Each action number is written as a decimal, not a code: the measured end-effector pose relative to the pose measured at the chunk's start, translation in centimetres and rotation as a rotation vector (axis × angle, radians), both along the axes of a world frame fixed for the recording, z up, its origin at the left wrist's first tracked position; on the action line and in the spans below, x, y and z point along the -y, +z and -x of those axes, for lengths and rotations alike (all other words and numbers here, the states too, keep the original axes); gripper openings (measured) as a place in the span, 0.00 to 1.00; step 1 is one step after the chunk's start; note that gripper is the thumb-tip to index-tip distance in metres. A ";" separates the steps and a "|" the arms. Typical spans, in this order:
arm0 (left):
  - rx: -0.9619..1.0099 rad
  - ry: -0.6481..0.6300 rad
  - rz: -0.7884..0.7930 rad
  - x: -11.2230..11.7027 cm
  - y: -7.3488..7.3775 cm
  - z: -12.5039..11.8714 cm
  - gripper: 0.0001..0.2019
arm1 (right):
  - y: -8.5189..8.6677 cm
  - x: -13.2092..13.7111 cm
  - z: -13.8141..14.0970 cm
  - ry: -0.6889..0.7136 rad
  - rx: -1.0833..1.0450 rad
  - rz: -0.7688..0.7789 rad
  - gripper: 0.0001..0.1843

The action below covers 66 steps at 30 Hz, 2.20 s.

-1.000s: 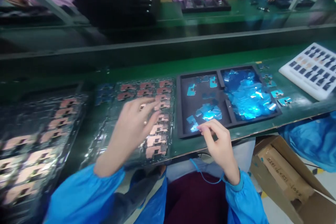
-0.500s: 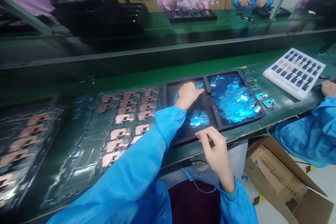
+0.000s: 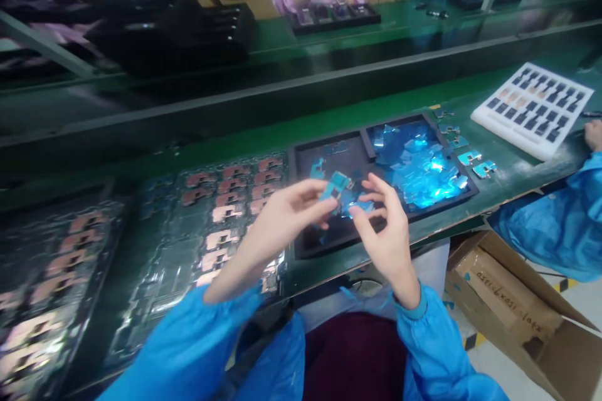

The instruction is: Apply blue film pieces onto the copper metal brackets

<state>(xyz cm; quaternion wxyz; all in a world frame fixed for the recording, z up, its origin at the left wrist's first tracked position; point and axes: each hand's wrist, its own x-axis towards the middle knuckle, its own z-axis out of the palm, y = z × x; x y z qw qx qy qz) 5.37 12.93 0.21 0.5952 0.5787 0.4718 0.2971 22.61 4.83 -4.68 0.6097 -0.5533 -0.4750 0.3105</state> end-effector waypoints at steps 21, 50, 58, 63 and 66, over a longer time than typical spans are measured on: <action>0.083 0.385 -0.086 8.7 -2.2 1.9 0.09 | -0.5 1.0 4.2 0.132 0.006 0.024 0.11; 0.269 0.378 0.103 10.1 -3.0 4.4 0.11 | 0.7 2.3 4.2 -0.037 0.798 -0.475 0.25; 0.372 0.372 0.215 10.3 -3.3 4.5 0.14 | 0.0 2.8 3.6 -0.047 0.791 -0.535 0.28; 0.570 0.407 0.361 10.1 -3.9 4.3 0.20 | -0.6 3.3 3.5 0.020 0.791 -0.555 0.24; 0.648 0.415 0.429 10.0 -4.4 4.3 0.22 | -0.4 3.4 3.6 0.052 0.817 -0.546 0.21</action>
